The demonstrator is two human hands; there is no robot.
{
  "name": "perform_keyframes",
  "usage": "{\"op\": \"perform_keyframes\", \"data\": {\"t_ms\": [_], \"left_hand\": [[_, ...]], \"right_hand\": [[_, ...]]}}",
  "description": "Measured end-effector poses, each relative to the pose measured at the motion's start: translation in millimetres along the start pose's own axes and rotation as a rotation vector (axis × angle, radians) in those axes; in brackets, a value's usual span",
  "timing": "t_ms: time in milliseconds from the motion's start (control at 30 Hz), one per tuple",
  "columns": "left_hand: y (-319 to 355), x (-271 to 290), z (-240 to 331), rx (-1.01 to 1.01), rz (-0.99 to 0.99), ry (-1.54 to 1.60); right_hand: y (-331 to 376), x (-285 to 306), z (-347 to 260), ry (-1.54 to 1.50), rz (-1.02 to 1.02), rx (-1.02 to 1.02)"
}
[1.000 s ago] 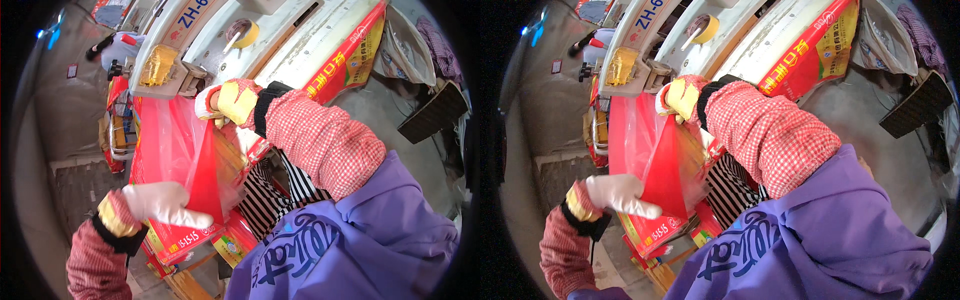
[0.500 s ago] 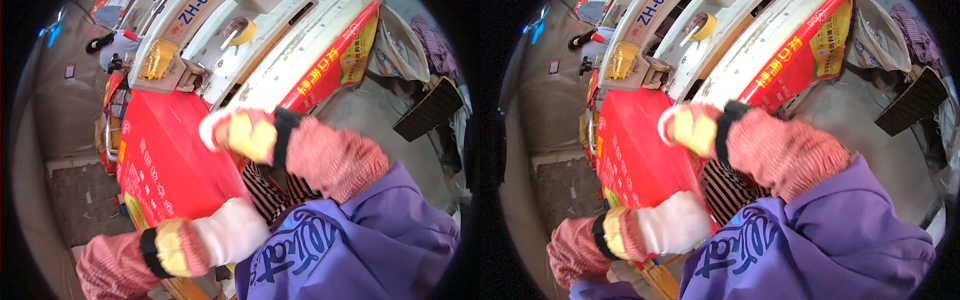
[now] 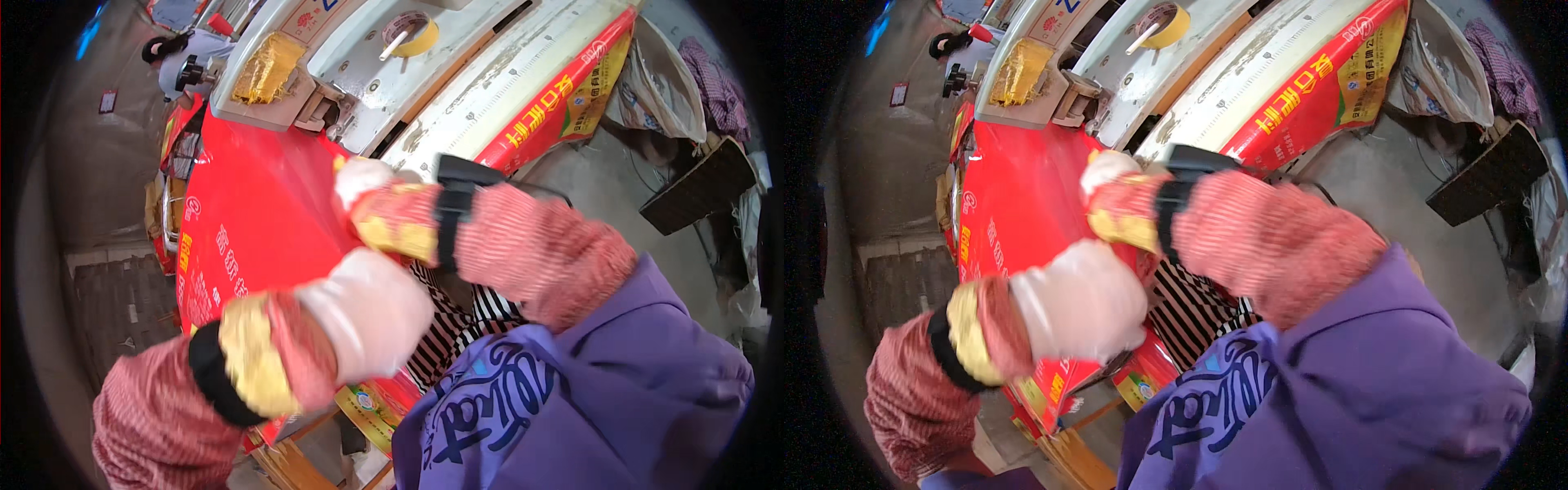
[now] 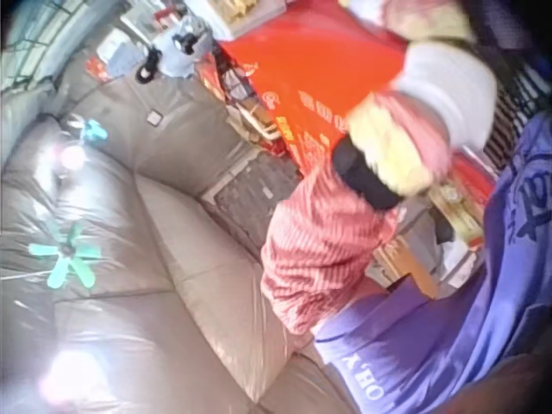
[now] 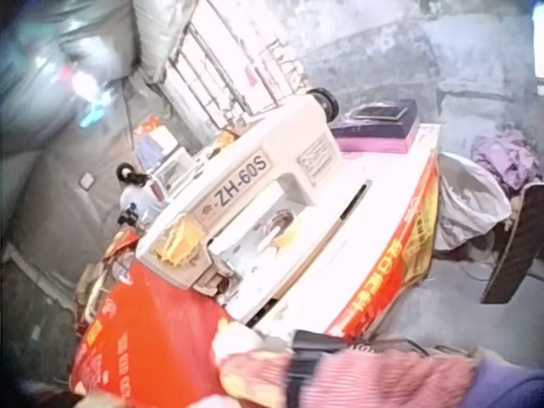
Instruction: The recorder is inserting clear plastic liners into larger red printed plastic bags for industrial products.
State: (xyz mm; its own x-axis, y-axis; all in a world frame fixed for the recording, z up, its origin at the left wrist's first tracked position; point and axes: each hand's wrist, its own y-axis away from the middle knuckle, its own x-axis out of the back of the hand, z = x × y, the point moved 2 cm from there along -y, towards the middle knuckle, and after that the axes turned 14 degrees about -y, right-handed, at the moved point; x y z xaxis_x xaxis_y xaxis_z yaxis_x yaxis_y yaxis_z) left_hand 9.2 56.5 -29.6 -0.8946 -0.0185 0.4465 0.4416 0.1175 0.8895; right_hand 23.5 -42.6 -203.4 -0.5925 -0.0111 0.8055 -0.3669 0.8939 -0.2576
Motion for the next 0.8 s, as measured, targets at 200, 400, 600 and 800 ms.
{"op": "perform_keyframes", "data": {"t_ms": [200, 400, 600, 800], "left_hand": [[15.2, 14.9, -43.0, 0.153, -0.21, 0.178], [48.9, 2.8, -6.8, 0.055, -0.117, -0.019], [15.2, -1.4, 12.5, -0.081, 0.146, -0.013], [16.0, -10.7, 11.9, -0.117, 0.217, 0.073]], "right_hand": [[-46.2, -23.4, -11.5, -0.041, 0.065, -0.231], [-41.0, 42.7, 8.6, -0.293, -0.194, -0.332], [-60.9, 29.9, 37.4, -0.13, -0.442, -0.017], [-21.0, 90.4, -5.8, -0.267, -0.039, -0.166]]}}
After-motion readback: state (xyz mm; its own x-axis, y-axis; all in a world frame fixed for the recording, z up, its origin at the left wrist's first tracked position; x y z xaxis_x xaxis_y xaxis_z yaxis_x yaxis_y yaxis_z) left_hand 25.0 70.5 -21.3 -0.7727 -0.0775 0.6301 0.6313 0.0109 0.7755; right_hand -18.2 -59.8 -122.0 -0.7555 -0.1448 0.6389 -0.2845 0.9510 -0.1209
